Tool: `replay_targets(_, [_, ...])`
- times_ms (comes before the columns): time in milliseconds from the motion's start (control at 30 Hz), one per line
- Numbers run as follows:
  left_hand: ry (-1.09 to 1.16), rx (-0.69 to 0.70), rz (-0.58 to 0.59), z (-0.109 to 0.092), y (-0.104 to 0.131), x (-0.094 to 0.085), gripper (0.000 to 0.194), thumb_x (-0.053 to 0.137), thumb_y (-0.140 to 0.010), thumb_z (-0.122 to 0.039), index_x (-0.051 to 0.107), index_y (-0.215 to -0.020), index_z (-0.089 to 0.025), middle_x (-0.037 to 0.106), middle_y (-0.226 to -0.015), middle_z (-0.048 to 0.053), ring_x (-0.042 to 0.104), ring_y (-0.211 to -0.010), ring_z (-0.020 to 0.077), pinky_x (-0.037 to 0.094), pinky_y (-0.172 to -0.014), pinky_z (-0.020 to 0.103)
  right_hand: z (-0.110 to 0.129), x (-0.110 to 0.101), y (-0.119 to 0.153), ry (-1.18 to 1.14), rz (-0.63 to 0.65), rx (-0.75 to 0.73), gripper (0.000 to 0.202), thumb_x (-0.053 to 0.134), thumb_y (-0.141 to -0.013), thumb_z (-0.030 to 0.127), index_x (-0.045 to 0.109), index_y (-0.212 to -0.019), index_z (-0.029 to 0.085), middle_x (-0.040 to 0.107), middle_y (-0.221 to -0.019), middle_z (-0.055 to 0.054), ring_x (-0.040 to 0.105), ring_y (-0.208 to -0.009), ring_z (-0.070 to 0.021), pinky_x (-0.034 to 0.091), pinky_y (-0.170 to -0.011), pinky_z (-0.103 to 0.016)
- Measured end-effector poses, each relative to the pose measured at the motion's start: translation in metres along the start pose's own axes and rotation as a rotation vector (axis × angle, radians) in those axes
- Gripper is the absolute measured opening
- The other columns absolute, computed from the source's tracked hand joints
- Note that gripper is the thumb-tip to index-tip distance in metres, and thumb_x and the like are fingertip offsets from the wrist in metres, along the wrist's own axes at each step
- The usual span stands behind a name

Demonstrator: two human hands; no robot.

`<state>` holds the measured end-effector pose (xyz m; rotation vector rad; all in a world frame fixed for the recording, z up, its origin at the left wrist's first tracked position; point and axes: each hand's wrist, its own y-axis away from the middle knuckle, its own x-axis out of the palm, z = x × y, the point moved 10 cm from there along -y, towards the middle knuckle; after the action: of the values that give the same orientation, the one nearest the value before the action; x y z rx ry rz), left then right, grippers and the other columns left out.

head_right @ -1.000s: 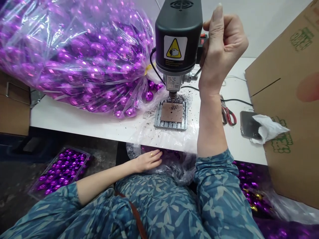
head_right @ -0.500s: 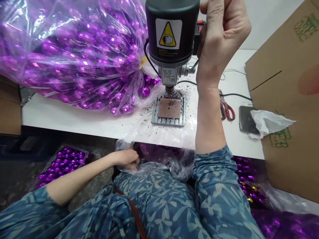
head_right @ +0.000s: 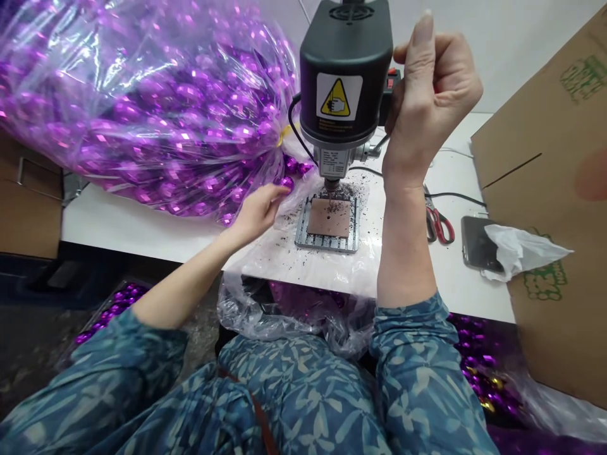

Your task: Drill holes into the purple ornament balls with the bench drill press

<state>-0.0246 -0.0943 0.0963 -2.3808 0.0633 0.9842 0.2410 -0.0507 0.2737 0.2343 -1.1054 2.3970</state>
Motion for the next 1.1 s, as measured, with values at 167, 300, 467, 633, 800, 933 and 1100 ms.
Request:
replay_targets(167, [-0.261, -0.321, 0.119, 0.09, -0.071, 0.047, 0.033, 0.068, -0.083, 0.001, 0.08, -0.107, -0.019, 0.073, -0.114, 0.014, 0.074, -0.107, 0.0349, 0.061, -0.1, 0.055, 0.001, 0.001, 0.001, -0.106, 0.044, -0.006, 0.04, 0.069, -0.091, 0.045, 0.054, -0.065, 0.02, 0.028, -0.044, 0.01, 0.02, -0.035, -0.0045, 0.018, -0.04, -0.028])
replay_targets(300, [-0.331, -0.417, 0.205, 0.097, -0.072, 0.052, 0.033, 0.071, -0.087, -0.003, 0.079, -0.115, -0.018, 0.067, -0.134, 0.018, 0.069, -0.126, 0.0425, 0.055, -0.11, 0.059, -0.002, -0.003, 0.0, -0.101, 0.067, -0.045, 0.06, 0.071, -0.071, 0.078, 0.059, -0.067, 0.02, 0.032, -0.046, 0.01, 0.023, -0.036, -0.0029, 0.022, -0.04, -0.026])
replay_targets(467, [0.476, -0.527, -0.112, 0.083, -0.047, 0.015, 0.038, 0.068, -0.104, -0.033, 0.068, -0.141, -0.027, 0.074, -0.127, 0.012, 0.074, -0.119, 0.0306, 0.062, -0.102, 0.046, -0.002, -0.004, 0.0, -0.125, 0.079, -0.072, 0.055, 0.073, -0.072, 0.072, 0.061, -0.068, 0.018, 0.034, -0.047, 0.009, 0.023, -0.036, -0.0026, 0.022, -0.04, -0.027])
replay_targets(633, [1.198, -0.714, -0.165, 0.056, -0.007, 0.03, 0.029, 0.072, -0.104, -0.045, 0.071, -0.123, -0.024, 0.079, -0.113, 0.008, 0.079, -0.102, 0.0207, 0.067, -0.085, 0.032, -0.003, -0.005, -0.001, -0.136, 0.057, -0.089, 0.052, 0.073, -0.073, 0.069, 0.063, -0.068, 0.018, 0.033, -0.045, 0.009, 0.023, -0.035, -0.0033, 0.02, -0.043, -0.029])
replay_targets(800, [1.248, -0.819, -0.03, 0.033, 0.015, 0.07, 0.031, 0.09, -0.09, -0.037, 0.068, -0.099, -0.017, 0.077, -0.089, 0.002, 0.073, -0.068, 0.0111, 0.059, -0.062, 0.022, -0.007, -0.004, -0.004, -0.042, 0.066, -0.104, 0.053, 0.064, -0.075, 0.074, 0.059, -0.071, 0.021, 0.032, -0.046, 0.01, 0.022, -0.038, -0.0036, 0.02, -0.043, -0.031])
replay_targets(933, [1.116, -0.855, -0.002, 0.038, 0.02, 0.097, 0.041, 0.094, -0.085, -0.041, 0.066, -0.102, -0.017, 0.074, -0.079, -0.002, 0.06, -0.048, 0.0061, 0.039, -0.042, 0.019, -0.008, -0.004, -0.004, -0.012, 0.058, -0.102, 0.054, 0.061, -0.075, 0.075, 0.058, -0.071, 0.021, 0.031, -0.046, 0.01, 0.022, -0.04, -0.0035, 0.028, -0.044, -0.029])
replay_targets(1100, [0.913, -0.772, -0.037, 0.047, 0.015, 0.111, 0.044, 0.094, -0.087, -0.035, 0.062, -0.112, -0.019, 0.081, -0.099, 0.0, 0.058, -0.052, 0.0045, 0.033, -0.042, 0.017, -0.005, -0.003, -0.001, -0.03, 0.049, -0.098, 0.054, 0.062, -0.075, 0.074, 0.059, -0.071, 0.02, 0.034, -0.047, 0.01, 0.023, -0.041, -0.0031, 0.037, -0.05, -0.027])
